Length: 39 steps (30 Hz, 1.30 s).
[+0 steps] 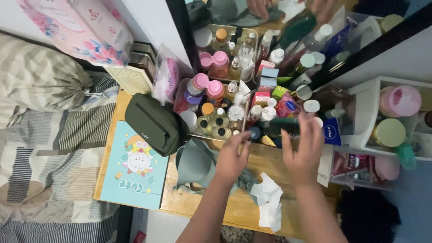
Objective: Organizing various household items including an iron, hair dryer, and cosmetic bottles in a bedroom area.
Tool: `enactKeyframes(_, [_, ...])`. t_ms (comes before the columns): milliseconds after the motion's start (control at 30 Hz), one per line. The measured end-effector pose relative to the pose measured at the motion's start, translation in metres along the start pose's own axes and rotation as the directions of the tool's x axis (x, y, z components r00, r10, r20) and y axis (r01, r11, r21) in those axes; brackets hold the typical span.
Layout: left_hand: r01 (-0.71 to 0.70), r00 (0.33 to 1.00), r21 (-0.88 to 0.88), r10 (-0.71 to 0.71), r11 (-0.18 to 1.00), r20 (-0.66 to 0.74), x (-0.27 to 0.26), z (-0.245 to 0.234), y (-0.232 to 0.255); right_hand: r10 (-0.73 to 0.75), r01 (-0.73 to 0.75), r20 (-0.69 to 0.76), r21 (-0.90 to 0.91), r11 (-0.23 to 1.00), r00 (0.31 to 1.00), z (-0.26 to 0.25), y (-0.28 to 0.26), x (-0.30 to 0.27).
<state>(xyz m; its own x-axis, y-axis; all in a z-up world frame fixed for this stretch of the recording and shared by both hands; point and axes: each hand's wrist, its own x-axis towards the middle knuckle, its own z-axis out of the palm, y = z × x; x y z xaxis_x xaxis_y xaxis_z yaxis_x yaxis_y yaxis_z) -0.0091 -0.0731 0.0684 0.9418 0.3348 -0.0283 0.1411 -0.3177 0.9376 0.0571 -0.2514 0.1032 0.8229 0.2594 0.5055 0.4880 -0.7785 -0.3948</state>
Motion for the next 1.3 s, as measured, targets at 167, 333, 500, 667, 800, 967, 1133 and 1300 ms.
enactKeyframes(167, [0.311, 0.94, 0.04, -0.313, 0.95, 0.138, -0.045, 0.018, -0.011, 0.055, -0.054, 0.174, -0.01, 0.998, 0.983, -0.032, 0.005, -0.075])
enactKeyframes(333, [0.097, 0.976, 0.055, -0.106, 0.994, 0.191, -0.076, 0.038, -0.029, 0.006, 0.006, 0.226, -0.055, 0.998, 0.974, -0.039, -0.006, -0.112])
enactKeyframes(500, [0.128, 0.969, 0.153, -0.157, 0.98, 0.192, -0.08, 0.042, -0.027, 0.287, -0.182, 0.861, -0.23, 0.956, 0.42, -0.022, 0.001, -0.146])
enactKeyframes(667, [0.154, 0.975, 0.348, -0.086, 0.925, -0.204, -0.076, 0.023, -0.04, 0.365, -0.209, 0.825, -0.302, 0.93, 0.431, 0.057, 0.077, -0.35])
enactKeyframes(800, [0.198, 0.907, 0.493, 0.033, 0.847, -0.42, -0.072, -0.017, -0.046, 0.347, -0.391, 0.845, -0.182, 0.902, 0.408, 0.077, 0.055, -0.46])
enactKeyframes(967, [0.615, 0.648, 0.31, -0.242, 0.725, -0.722, -0.068, -0.064, -0.073, 0.318, -0.677, 0.878, 0.01, 0.736, 0.358, 0.124, 0.007, -0.436])
enactKeyframes(1133, [0.795, 0.604, 0.253, -0.679, 0.552, -0.417, -0.071, -0.083, -0.097, 0.364, -0.933, 0.92, 0.008, 0.359, 0.147, 0.108, -0.069, -0.193])
enactKeyframes(1300, [0.671, 0.74, 0.424, -0.583, 0.608, -0.335, -0.101, -0.048, -0.141, 0.274, -0.978, 0.962, -0.068, 0.199, -0.011, 0.104, -0.126, -0.125])
